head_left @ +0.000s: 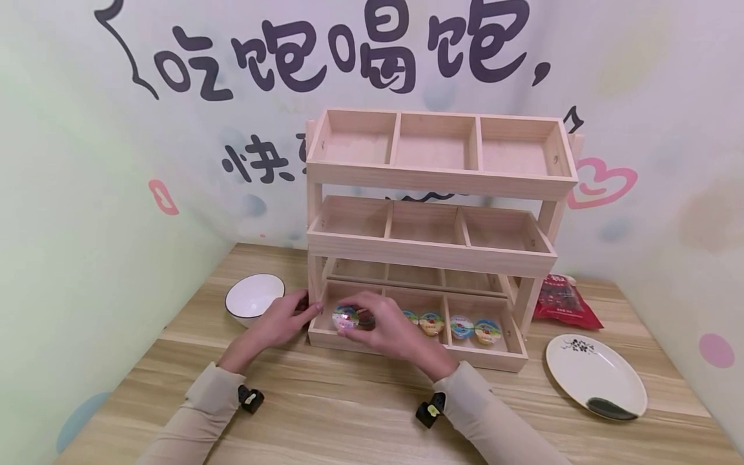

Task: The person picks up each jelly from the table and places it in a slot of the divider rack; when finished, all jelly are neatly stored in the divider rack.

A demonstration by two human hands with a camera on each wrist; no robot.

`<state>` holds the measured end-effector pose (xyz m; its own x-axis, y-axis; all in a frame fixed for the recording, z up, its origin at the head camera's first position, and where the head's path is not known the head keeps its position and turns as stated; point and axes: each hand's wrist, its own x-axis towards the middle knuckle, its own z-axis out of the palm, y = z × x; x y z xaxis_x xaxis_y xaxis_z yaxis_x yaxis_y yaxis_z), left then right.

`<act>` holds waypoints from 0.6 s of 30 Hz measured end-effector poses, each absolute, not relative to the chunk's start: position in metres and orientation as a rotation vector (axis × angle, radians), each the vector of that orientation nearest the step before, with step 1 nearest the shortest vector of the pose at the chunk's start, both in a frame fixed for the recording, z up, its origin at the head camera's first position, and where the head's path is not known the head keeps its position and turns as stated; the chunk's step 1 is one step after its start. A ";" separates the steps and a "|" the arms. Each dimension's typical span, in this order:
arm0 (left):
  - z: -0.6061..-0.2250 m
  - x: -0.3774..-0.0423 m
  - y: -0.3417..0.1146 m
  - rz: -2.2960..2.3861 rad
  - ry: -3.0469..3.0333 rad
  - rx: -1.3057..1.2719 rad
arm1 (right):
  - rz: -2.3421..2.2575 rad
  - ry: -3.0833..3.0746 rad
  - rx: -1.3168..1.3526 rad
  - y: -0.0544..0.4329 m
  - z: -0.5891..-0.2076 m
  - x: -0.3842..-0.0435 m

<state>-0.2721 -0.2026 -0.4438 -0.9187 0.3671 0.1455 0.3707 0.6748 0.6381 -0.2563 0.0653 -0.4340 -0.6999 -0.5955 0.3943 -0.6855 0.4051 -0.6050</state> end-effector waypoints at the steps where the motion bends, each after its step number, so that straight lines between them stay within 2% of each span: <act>1: -0.444 -0.272 -0.203 -1.097 -2.871 -0.624 | 1.182 -2.542 1.153 0.065 -0.434 -0.258; 18: -0.446 -0.273 -0.205 -1.103 -2.868 -0.629 | 1.061 -2.681 1.065 0.053 -0.437 -0.278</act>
<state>-0.2731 -0.2050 -0.4460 -0.9196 0.3649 0.1453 0.3682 0.6722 0.6424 -0.2781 0.0528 -0.4371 -0.7581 -0.5802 0.2978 -0.6269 0.5223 -0.5781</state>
